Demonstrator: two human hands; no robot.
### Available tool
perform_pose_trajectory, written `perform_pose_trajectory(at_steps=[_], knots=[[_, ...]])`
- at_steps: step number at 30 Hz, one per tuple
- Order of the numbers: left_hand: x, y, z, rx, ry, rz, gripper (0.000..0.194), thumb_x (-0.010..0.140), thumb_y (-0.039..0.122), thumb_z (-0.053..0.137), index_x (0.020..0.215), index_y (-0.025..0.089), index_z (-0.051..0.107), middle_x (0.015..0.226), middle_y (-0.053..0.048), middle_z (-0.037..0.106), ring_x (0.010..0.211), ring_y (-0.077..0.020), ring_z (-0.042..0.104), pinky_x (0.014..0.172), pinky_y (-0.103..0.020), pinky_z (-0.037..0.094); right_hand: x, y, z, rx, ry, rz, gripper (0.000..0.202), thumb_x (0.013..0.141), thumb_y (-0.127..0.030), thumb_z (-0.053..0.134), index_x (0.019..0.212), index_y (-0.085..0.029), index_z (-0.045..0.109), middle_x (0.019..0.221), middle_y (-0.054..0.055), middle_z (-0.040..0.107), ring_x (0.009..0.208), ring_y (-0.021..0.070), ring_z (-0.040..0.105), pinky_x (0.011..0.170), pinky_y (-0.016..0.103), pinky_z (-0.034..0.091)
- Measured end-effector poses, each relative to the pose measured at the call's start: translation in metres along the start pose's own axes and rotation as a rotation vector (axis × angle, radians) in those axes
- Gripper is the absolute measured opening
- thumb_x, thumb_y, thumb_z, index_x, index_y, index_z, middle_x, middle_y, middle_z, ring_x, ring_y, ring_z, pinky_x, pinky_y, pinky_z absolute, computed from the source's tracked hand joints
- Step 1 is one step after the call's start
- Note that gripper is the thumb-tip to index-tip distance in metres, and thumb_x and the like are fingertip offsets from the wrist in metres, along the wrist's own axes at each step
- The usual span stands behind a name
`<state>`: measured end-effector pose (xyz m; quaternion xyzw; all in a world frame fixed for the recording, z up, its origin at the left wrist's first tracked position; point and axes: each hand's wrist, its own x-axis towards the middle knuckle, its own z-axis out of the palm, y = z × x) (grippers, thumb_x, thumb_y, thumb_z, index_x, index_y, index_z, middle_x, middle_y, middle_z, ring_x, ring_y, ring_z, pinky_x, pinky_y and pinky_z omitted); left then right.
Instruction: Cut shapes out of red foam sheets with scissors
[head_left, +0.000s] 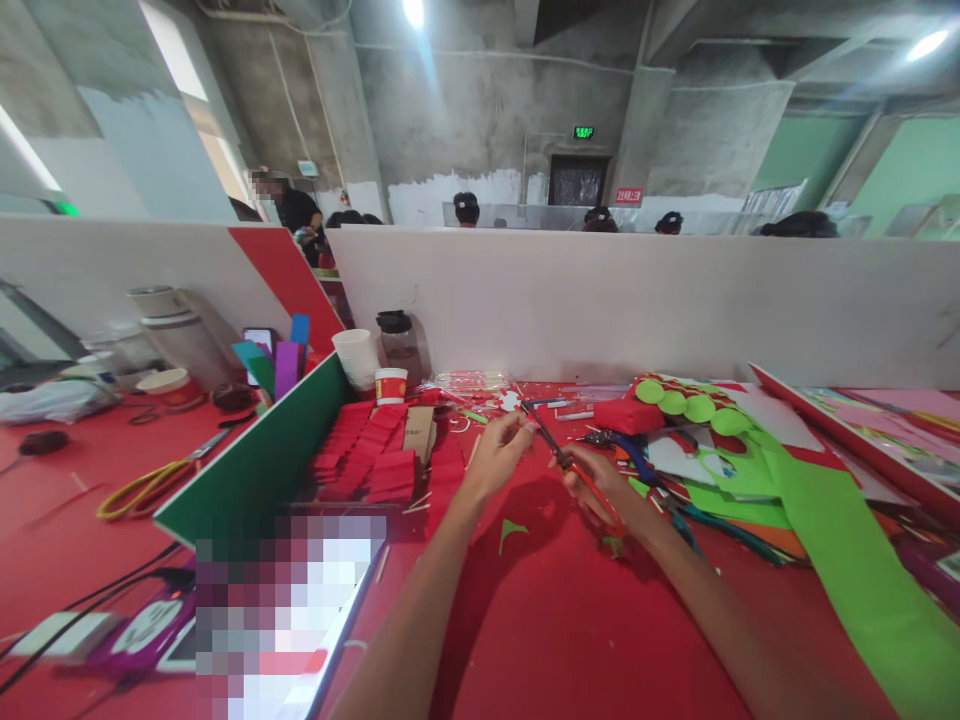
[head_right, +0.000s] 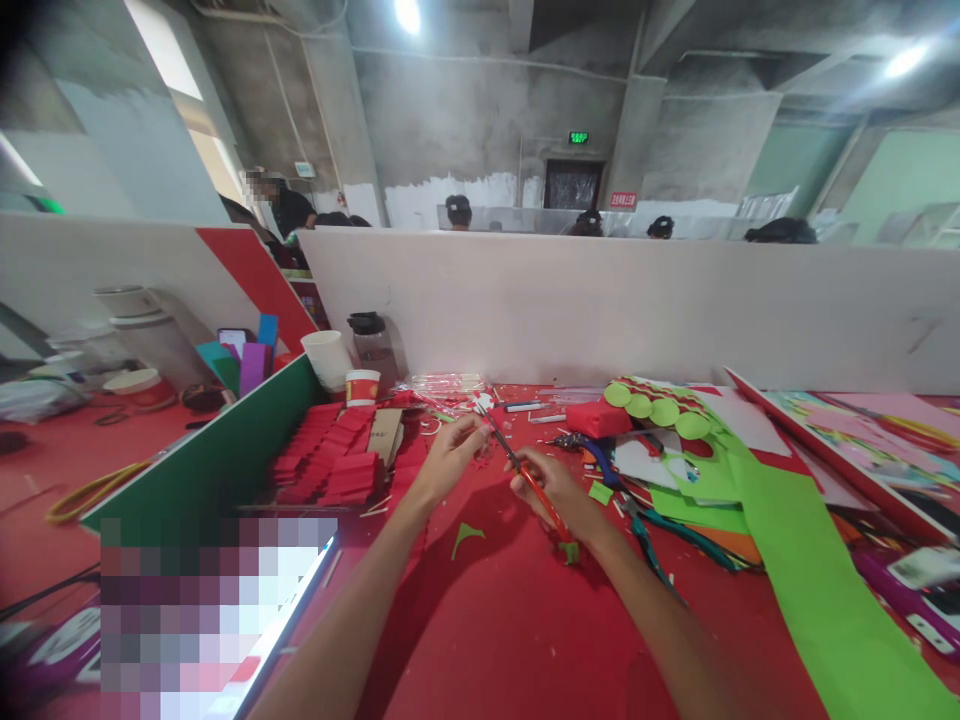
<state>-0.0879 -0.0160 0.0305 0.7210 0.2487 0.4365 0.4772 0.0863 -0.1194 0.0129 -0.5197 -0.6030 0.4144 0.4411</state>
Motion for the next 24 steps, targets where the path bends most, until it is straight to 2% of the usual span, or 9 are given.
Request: perform_pose_trajectory(at_steps=[15,24], knots=[[-0.001,-0.002,0.003,-0.045,0.015,-0.013,0.029,0.092,0.041,0.055,0.072,0.02,0.052,0.062,0.004,0.055,0.059,-0.0128,0.051,0.06,-0.025,0.039,-0.001,0.002,0.005,0.042,0.008,-0.018,0.045,0.09,-0.067,0.057,0.103,-0.024,0.054,0.064,-0.009,0.047,0.033,0.0057,0.038,0.032,0.018,0.032],[-0.001,0.0,0.003,0.004,0.019,-0.011,0.035,0.092,0.046,0.055,0.069,0.019,0.052,0.061,0.005,0.052,0.06,-0.0121,0.05,0.061,-0.025,0.037,0.004,0.019,0.018,0.131,0.094,-0.017,0.044,0.09,-0.066,0.058,0.105,-0.025,0.055,0.059,-0.01,0.045,0.031,0.0048,0.036,0.028,0.014,0.031]])
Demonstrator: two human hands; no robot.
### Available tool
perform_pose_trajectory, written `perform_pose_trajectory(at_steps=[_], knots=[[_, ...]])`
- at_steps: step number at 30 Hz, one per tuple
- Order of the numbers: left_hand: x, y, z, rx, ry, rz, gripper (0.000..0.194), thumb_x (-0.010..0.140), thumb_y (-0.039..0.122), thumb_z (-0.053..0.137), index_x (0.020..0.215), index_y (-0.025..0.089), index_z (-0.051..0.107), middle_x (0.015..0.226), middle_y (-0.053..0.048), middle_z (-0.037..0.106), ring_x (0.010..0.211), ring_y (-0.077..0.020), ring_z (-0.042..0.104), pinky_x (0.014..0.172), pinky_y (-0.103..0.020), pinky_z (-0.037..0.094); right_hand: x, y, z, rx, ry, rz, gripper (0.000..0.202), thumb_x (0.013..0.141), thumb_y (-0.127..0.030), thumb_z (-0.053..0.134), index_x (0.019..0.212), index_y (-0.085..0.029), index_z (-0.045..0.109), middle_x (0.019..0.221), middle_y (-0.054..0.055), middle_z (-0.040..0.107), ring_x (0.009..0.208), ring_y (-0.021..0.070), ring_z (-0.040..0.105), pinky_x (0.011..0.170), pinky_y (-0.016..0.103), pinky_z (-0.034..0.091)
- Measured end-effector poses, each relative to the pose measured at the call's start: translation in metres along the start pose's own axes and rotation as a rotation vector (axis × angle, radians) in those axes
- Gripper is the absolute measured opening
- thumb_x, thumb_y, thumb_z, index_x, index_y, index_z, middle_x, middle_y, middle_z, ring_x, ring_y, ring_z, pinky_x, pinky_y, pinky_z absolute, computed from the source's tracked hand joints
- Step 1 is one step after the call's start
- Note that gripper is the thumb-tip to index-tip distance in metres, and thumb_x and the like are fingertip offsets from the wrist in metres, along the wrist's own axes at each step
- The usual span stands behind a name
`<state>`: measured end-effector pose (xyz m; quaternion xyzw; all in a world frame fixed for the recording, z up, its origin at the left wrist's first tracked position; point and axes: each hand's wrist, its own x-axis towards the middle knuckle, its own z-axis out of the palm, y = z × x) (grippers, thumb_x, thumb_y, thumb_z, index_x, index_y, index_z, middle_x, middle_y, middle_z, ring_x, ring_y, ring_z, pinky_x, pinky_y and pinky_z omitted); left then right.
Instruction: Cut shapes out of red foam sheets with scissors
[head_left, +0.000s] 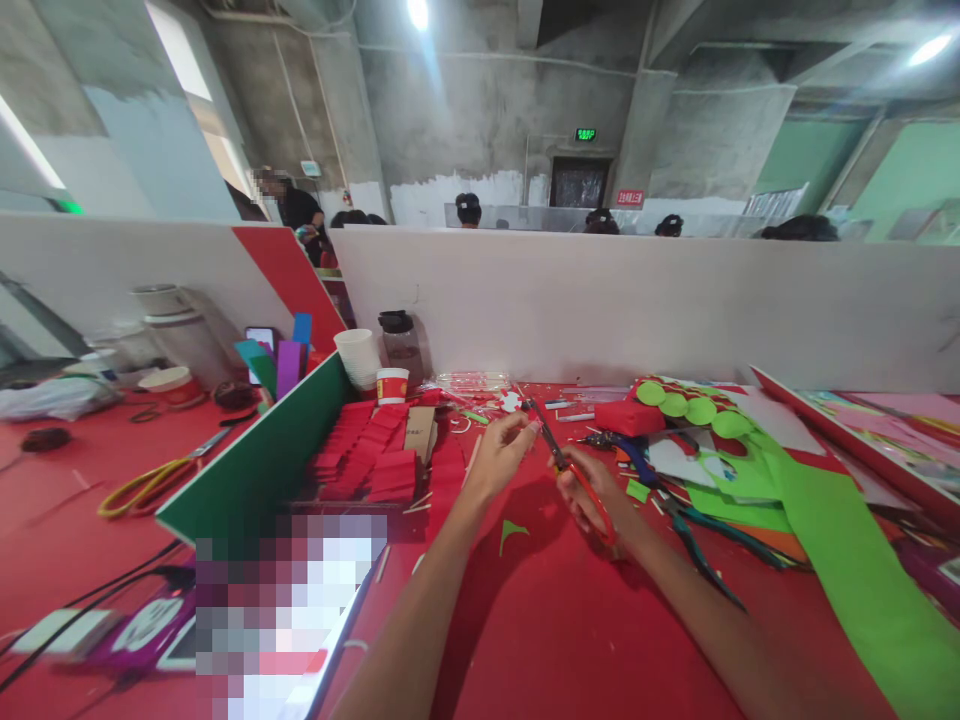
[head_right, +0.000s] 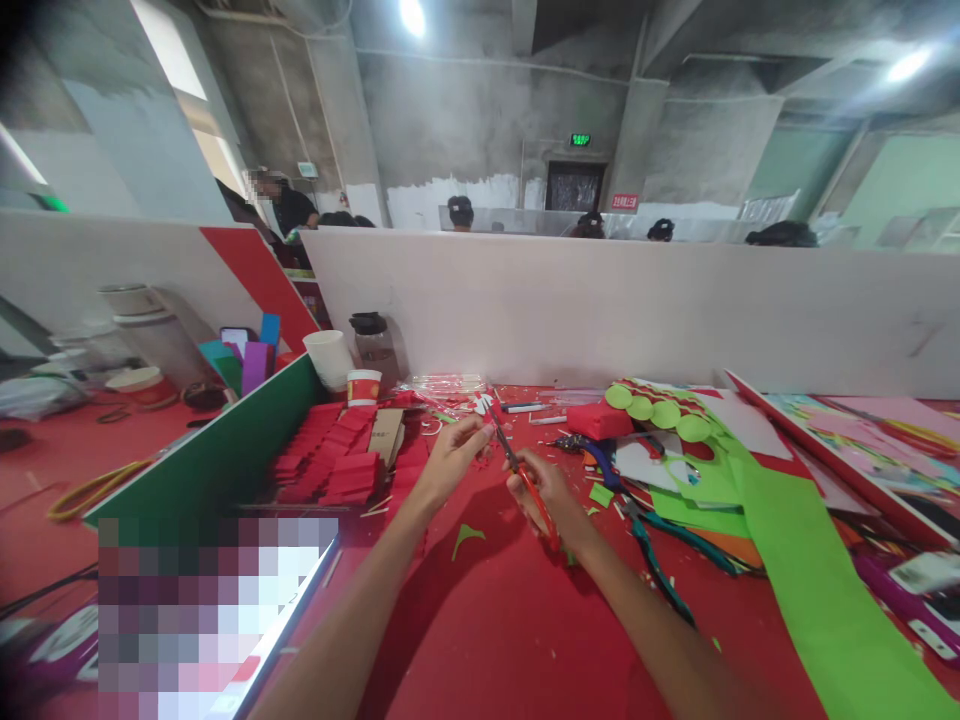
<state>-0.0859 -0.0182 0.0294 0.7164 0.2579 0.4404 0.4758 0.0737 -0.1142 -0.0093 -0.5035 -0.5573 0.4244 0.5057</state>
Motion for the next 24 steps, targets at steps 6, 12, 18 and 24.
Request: perform_pose_trajectory(at_steps=[6,12,18,24], knots=[[0.0005,0.0011,-0.0005,0.023,-0.001,-0.008,0.036,0.092,0.044,0.055,0.067,0.019,0.05,0.06,0.005,0.051,0.06,-0.0119,0.049,0.061,-0.025,0.036,-0.0005,0.0015,0.0022,0.006,0.012,-0.024,0.038,0.092,-0.061,0.059,0.104,-0.026,0.055,0.059,-0.01,0.046,0.031,0.0054,0.037,0.028,0.015,0.032],[0.0007,0.0021,0.0001,0.01,-0.003,-0.014,0.036,0.092,0.045,0.055,0.067,0.019,0.05,0.06,0.005,0.051,0.06,-0.0116,0.049,0.061,-0.025,0.036,-0.0009,0.0016,0.0022,0.025,0.01,0.001,0.039,0.091,-0.063,0.06,0.104,-0.026,0.055,0.057,-0.01,0.045,0.032,0.0062,0.039,0.028,0.014,0.032],[0.0007,0.0023,-0.0004,0.013,-0.003,-0.012,0.034,0.092,0.044,0.055,0.068,0.019,0.051,0.061,0.005,0.051,0.059,-0.0118,0.05,0.06,-0.025,0.035,-0.0014,0.0003,0.0025,0.017,0.016,-0.006,0.042,0.09,-0.065,0.06,0.103,-0.026,0.056,0.055,-0.011,0.045,0.029,0.0056,0.038,0.027,0.014,0.031],[0.001,0.0005,0.0003,-0.004,0.003,-0.021,0.032,0.09,0.042,0.055,0.068,0.019,0.051,0.06,0.005,0.052,0.059,-0.0119,0.05,0.06,-0.025,0.036,-0.0003,0.0006,0.002,-0.011,0.025,0.0,0.042,0.088,-0.065,0.063,0.103,-0.026,0.057,0.052,-0.011,0.046,0.027,0.0065,0.038,0.025,0.016,0.033]])
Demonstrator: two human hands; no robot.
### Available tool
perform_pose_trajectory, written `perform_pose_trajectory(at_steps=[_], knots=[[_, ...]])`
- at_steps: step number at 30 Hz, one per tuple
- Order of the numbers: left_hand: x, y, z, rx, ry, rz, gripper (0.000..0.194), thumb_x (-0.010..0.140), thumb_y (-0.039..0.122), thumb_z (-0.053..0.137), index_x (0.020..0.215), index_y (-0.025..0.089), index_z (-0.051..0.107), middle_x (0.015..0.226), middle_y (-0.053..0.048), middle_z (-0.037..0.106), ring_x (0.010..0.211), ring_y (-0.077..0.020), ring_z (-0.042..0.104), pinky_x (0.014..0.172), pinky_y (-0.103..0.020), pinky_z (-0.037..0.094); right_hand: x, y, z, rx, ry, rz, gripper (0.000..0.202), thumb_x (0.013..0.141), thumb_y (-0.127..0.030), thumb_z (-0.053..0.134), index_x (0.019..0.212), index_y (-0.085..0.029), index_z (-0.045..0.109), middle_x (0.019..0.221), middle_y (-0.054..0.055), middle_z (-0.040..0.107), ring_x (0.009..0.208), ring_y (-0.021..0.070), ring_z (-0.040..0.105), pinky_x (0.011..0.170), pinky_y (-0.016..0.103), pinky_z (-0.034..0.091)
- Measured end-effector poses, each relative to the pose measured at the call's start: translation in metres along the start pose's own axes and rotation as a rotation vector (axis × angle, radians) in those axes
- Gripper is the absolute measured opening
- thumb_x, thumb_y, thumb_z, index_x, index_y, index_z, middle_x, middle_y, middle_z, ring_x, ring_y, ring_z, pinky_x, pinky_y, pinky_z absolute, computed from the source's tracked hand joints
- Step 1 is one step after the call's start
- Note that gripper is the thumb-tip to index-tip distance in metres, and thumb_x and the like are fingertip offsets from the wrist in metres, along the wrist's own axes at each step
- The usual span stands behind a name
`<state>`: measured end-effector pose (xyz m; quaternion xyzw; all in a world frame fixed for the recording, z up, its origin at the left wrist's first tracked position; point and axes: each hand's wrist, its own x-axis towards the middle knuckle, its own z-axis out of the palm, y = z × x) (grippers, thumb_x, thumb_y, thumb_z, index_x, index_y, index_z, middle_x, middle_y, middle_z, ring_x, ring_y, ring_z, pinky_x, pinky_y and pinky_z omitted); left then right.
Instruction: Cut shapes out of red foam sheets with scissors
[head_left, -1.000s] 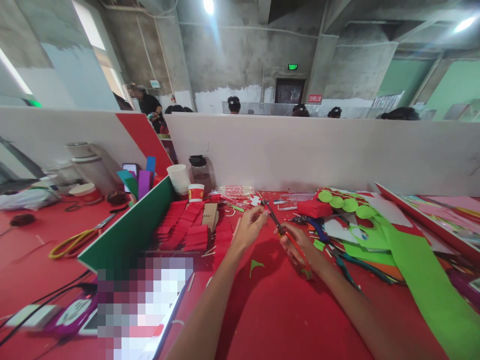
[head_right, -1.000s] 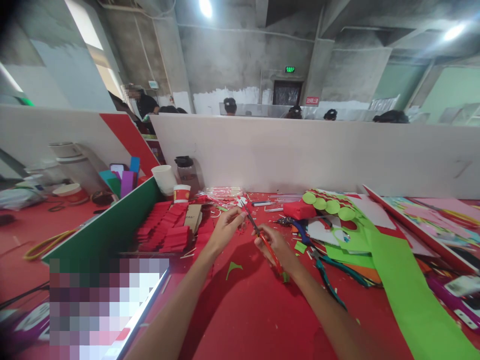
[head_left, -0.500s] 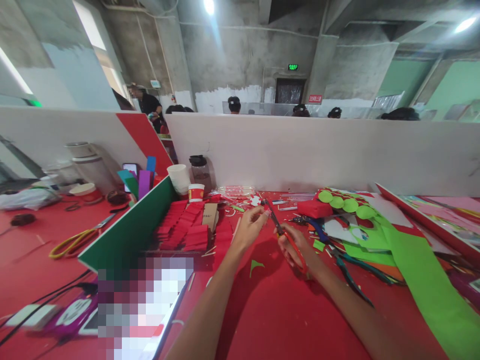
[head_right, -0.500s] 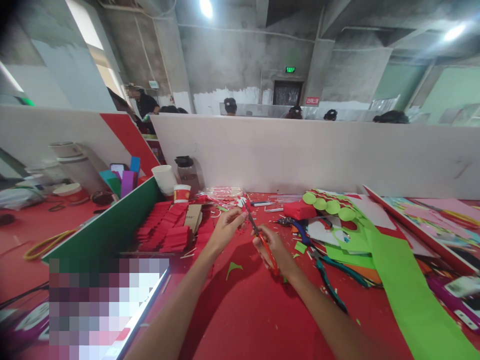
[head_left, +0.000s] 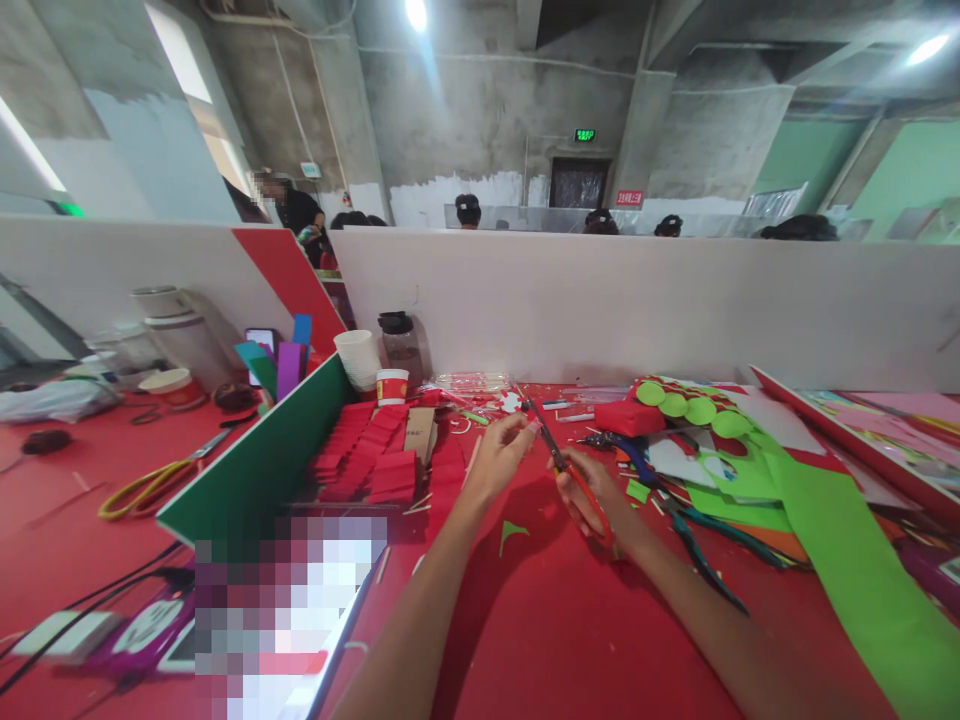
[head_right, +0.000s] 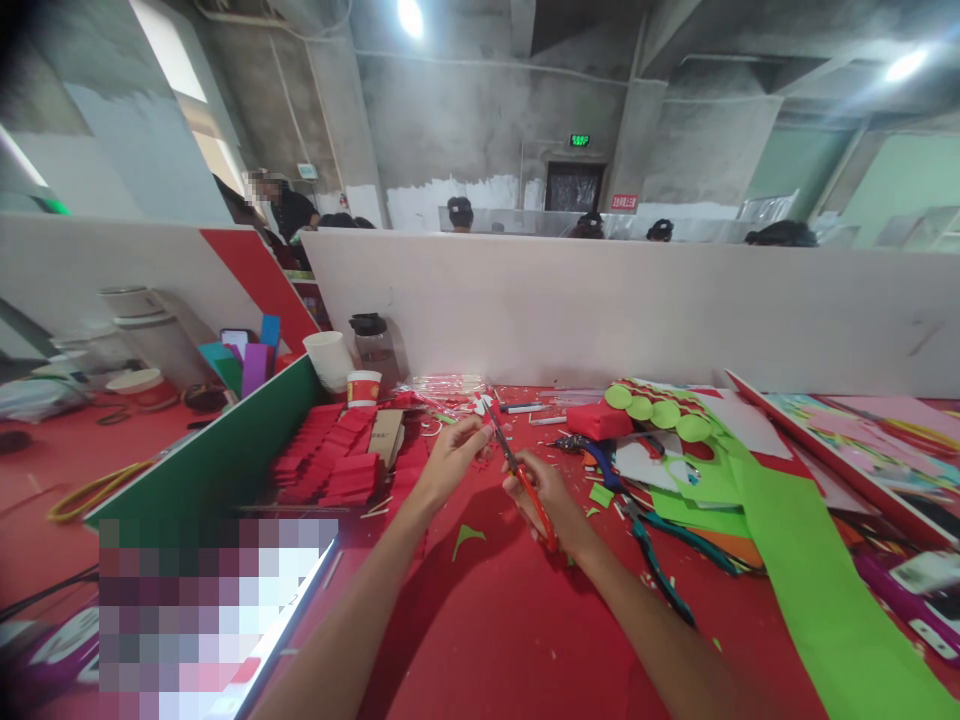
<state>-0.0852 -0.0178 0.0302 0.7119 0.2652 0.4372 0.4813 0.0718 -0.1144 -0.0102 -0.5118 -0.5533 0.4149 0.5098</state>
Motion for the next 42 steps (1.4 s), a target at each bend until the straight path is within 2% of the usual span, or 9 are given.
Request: perform_pose_trajectory(at_steps=[5,9,14,18,25,29,35,40,42], knots=[[0.0,-0.001,0.001,-0.019,-0.019,0.005,0.03,0.089,0.038,0.055,0.067,0.02,0.051,0.06,0.005,0.052,0.059,-0.0123,0.05,0.061,-0.025,0.038,0.0,-0.003,-0.002,0.038,-0.023,-0.016,0.043,0.088,-0.064,0.062,0.108,-0.026,0.057,0.05,-0.012,0.043,0.027,0.0071,0.038,0.025,0.015,0.032],[0.0,0.0,0.002,-0.032,-0.028,0.002,0.025,0.088,0.035,0.053,0.067,0.02,0.051,0.061,0.004,0.054,0.061,-0.0133,0.051,0.063,-0.026,0.039,0.002,-0.006,-0.003,0.119,0.021,-0.02,0.046,0.087,-0.066,0.063,0.108,-0.025,0.056,0.054,-0.011,0.045,0.03,0.0065,0.038,0.027,0.015,0.033],[0.0,0.001,0.003,-0.033,-0.038,-0.016,0.02,0.083,0.031,0.054,0.066,0.02,0.05,0.061,0.003,0.055,0.062,-0.0137,0.052,0.064,-0.026,0.04,0.004,-0.011,-0.006,0.255,0.116,0.0,0.048,0.083,-0.07,0.066,0.088,-0.024,0.055,0.056,-0.009,0.047,0.033,0.0045,0.036,0.029,0.013,0.033],[-0.001,-0.002,0.003,-0.013,-0.025,-0.037,0.017,0.078,0.026,0.056,0.065,0.021,0.047,0.06,0.004,0.054,0.06,-0.0122,0.051,0.061,-0.025,0.039,0.007,-0.012,-0.013,0.368,0.048,0.162,0.059,0.082,-0.08,0.055,0.073,-0.022,0.052,0.05,-0.007,0.044,0.033,0.0052,0.033,0.029,0.015,0.027],[0.0,-0.009,0.002,-0.007,0.028,-0.056,0.017,0.076,0.023,0.061,0.072,0.022,0.045,0.059,0.007,0.052,0.055,-0.0108,0.051,0.057,-0.023,0.038,0.011,-0.02,-0.02,0.524,0.009,0.282,0.066,0.079,-0.087,0.047,0.084,-0.022,0.059,0.06,-0.003,0.051,0.04,0.0088,0.034,0.033,0.017,0.023],[0.002,-0.01,0.004,-0.1,-0.005,-0.092,0.021,0.075,0.025,0.067,0.086,0.021,0.05,0.064,0.006,0.056,0.059,-0.0118,0.055,0.06,-0.024,0.042,0.011,-0.025,-0.02,0.582,-0.002,0.299,0.061,0.079,-0.083,0.053,0.083,-0.022,0.058,0.061,-0.003,0.049,0.043,0.0094,0.035,0.034,0.018,0.025],[-0.001,-0.004,0.006,0.012,-0.172,-0.066,0.016,0.081,0.032,0.065,0.077,0.018,0.06,0.066,0.002,0.058,0.062,-0.0127,0.053,0.063,-0.025,0.042,0.01,-0.017,-0.017,0.495,0.069,0.169,0.043,0.076,-0.059,0.077,0.079,-0.021,0.057,0.062,-0.005,0.053,0.044,0.0077,0.041,0.036,0.018,0.034],[-0.006,0.003,0.006,0.142,-0.266,-0.046,0.017,0.086,0.029,0.056,0.08,0.018,0.068,0.069,0.001,0.063,0.065,-0.0146,0.054,0.067,-0.027,0.043,0.01,-0.013,-0.013,0.326,0.175,0.085,0.046,0.073,-0.05,0.082,0.102,-0.023,0.058,0.061,-0.008,0.056,0.043,0.0092,0.048,0.038,0.019,0.039],[-0.008,0.005,0.007,0.156,-0.279,-0.054,0.015,0.085,0.027,0.056,0.082,0.019,0.068,0.068,0.001,0.062,0.066,-0.015,0.055,0.068,-0.028,0.044,0.01,-0.014,-0.012,0.256,0.203,0.044,0.048,0.072,-0.047,0.083,0.105,-0.024,0.057,0.059,-0.01,0.055,0.042,0.0089,0.048,0.038,0.019,0.039]])
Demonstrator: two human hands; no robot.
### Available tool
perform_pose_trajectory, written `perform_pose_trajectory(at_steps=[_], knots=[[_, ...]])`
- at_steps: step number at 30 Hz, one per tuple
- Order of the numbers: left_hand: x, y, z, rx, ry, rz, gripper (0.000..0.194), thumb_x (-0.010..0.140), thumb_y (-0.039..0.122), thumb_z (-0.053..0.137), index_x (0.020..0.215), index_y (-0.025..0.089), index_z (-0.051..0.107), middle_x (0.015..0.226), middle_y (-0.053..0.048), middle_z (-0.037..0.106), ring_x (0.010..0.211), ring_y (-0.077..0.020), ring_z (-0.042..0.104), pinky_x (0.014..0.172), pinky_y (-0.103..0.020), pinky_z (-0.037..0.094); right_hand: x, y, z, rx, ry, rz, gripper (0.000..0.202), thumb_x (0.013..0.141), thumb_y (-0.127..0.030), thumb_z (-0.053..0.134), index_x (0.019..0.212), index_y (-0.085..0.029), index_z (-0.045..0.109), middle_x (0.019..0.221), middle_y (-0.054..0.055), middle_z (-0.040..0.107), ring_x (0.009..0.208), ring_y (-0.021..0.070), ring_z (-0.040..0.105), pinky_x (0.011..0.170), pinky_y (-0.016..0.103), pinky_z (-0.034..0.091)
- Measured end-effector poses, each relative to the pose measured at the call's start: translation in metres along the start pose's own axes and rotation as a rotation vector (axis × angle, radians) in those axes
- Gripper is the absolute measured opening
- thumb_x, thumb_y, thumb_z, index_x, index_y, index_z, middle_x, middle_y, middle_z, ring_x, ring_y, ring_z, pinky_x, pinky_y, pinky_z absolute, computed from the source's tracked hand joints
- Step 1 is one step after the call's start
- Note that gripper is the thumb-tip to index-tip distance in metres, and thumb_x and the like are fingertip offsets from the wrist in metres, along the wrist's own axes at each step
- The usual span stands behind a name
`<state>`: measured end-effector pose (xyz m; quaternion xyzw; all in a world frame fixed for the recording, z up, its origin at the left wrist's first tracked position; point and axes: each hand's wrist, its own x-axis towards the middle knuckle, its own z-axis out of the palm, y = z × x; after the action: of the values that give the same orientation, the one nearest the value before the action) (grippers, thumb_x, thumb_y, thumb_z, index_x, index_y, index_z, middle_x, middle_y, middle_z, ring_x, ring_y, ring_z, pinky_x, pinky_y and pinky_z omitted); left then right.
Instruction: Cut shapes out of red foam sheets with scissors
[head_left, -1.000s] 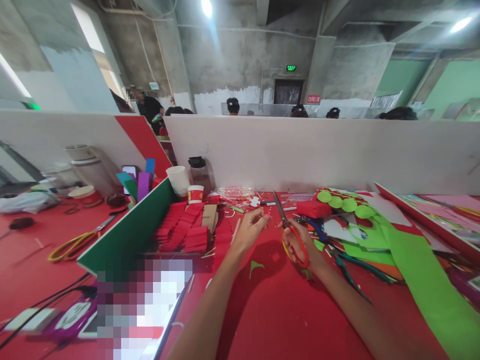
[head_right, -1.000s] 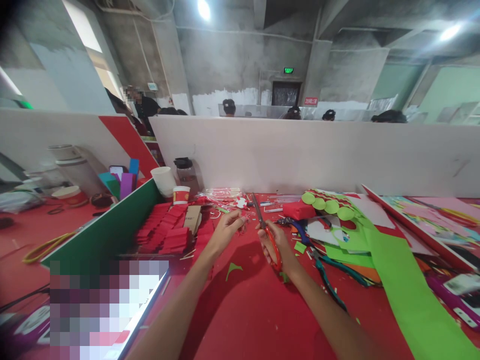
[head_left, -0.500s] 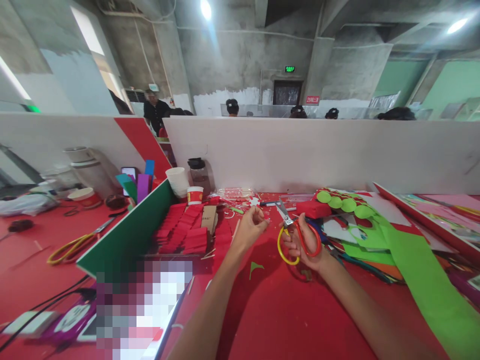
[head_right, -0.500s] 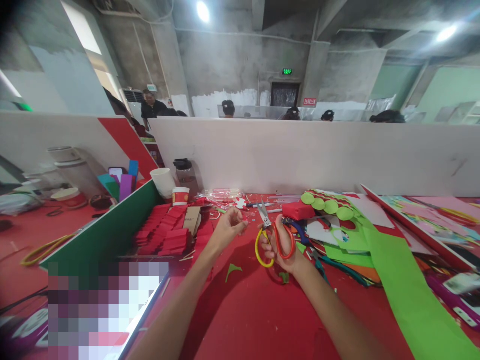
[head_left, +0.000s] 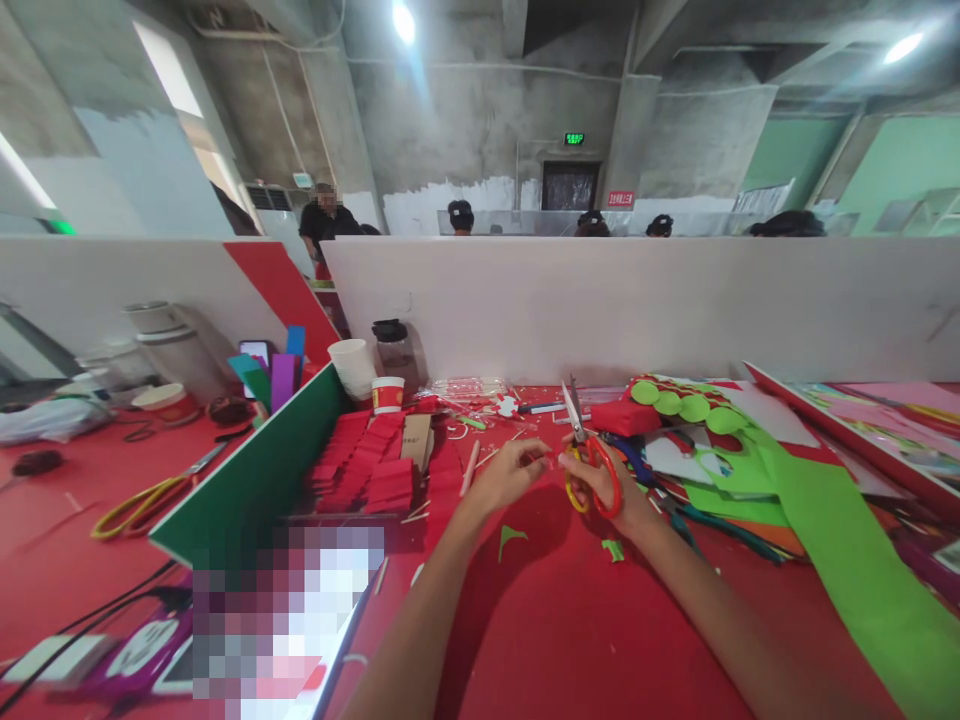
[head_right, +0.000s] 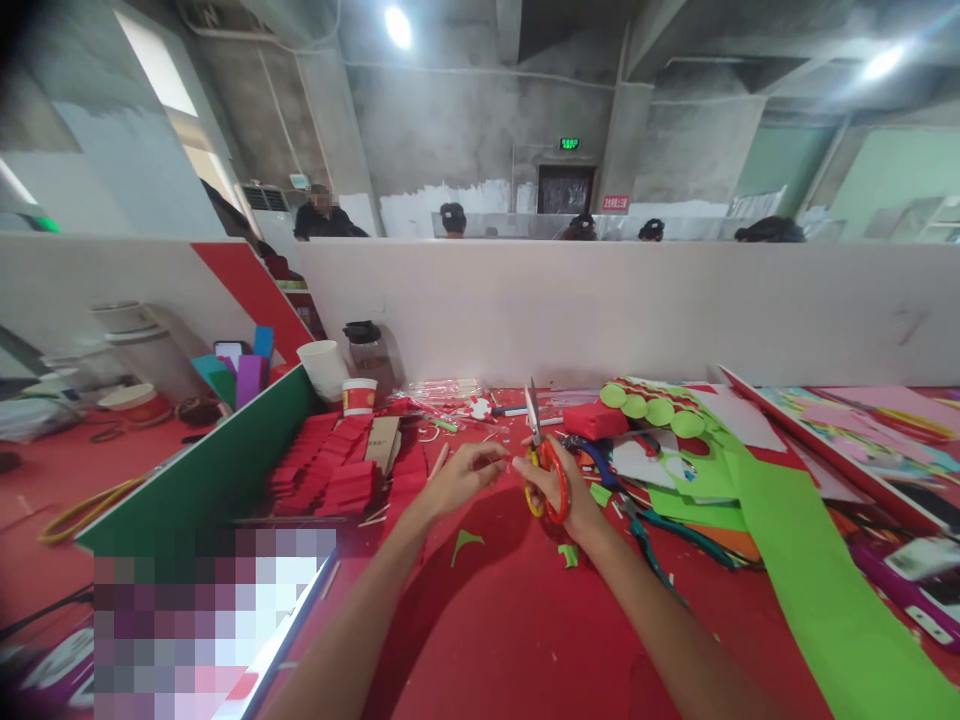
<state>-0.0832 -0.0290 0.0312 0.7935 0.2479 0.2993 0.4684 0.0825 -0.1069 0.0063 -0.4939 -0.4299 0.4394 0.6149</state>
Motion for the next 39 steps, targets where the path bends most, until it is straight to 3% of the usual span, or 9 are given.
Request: perform_pose_trajectory(at_steps=[8,14,18,23,27,39], knots=[[-0.005,0.007,0.003,-0.055,0.026,-0.01,0.007,0.081,0.023,0.064,0.085,0.022,0.059,0.077,0.0,0.064,0.073,-0.0164,0.058,0.076,-0.03,0.047,0.003,0.004,-0.001,-0.062,0.005,-0.039,0.045,0.073,-0.042,0.081,0.105,-0.025,0.055,0.07,-0.01,0.058,0.039,0.0072,0.047,0.036,0.02,0.037],[0.002,-0.004,0.003,-0.135,0.083,0.054,0.013,0.082,0.025,0.062,0.093,0.02,0.057,0.083,-0.001,0.06,0.075,-0.0149,0.056,0.07,-0.026,0.045,0.002,0.004,-0.001,-0.078,-0.001,-0.063,0.039,0.074,-0.036,0.078,0.103,-0.024,0.056,0.063,-0.01,0.056,0.039,0.0083,0.046,0.037,0.021,0.036],[0.005,-0.011,0.001,-0.125,0.11,0.039,0.014,0.086,0.03,0.058,0.096,0.02,0.057,0.079,0.0,0.059,0.07,-0.0144,0.055,0.069,-0.027,0.045,0.003,0.008,-0.002,-0.057,0.017,-0.076,0.038,0.074,-0.032,0.077,0.104,-0.024,0.056,0.069,-0.009,0.058,0.039,0.007,0.046,0.037,0.02,0.037],[0.003,-0.006,-0.001,-0.043,0.058,-0.013,0.026,0.092,0.04,0.05,0.081,0.02,0.061,0.074,0.0,0.062,0.069,-0.0162,0.057,0.07,-0.029,0.045,0.007,0.009,-0.003,-0.047,0.088,-0.12,0.038,0.072,-0.035,0.078,0.101,-0.024,0.055,0.07,-0.01,0.056,0.038,0.0065,0.045,0.036,0.02,0.039],[0.0,0.002,0.001,0.006,-0.011,-0.026,0.028,0.089,0.044,0.055,0.077,0.02,0.063,0.066,0.002,0.061,0.065,-0.0163,0.055,0.069,-0.029,0.043,0.006,0.007,-0.004,-0.094,0.105,-0.143,0.04,0.072,-0.035,0.077,0.103,-0.024,0.055,0.07,-0.009,0.057,0.038,0.0076,0.046,0.035,0.02,0.04],[0.002,-0.001,0.001,0.031,0.047,0.045,0.023,0.089,0.035,0.056,0.074,0.019,0.062,0.068,0.002,0.061,0.066,-0.0146,0.054,0.065,-0.026,0.041,0.003,0.008,0.0,-0.148,0.04,-0.159,0.038,0.076,-0.035,0.077,0.106,-0.026,0.054,0.075,-0.008,0.055,0.041,0.0069,0.045,0.036,0.02,0.038]])
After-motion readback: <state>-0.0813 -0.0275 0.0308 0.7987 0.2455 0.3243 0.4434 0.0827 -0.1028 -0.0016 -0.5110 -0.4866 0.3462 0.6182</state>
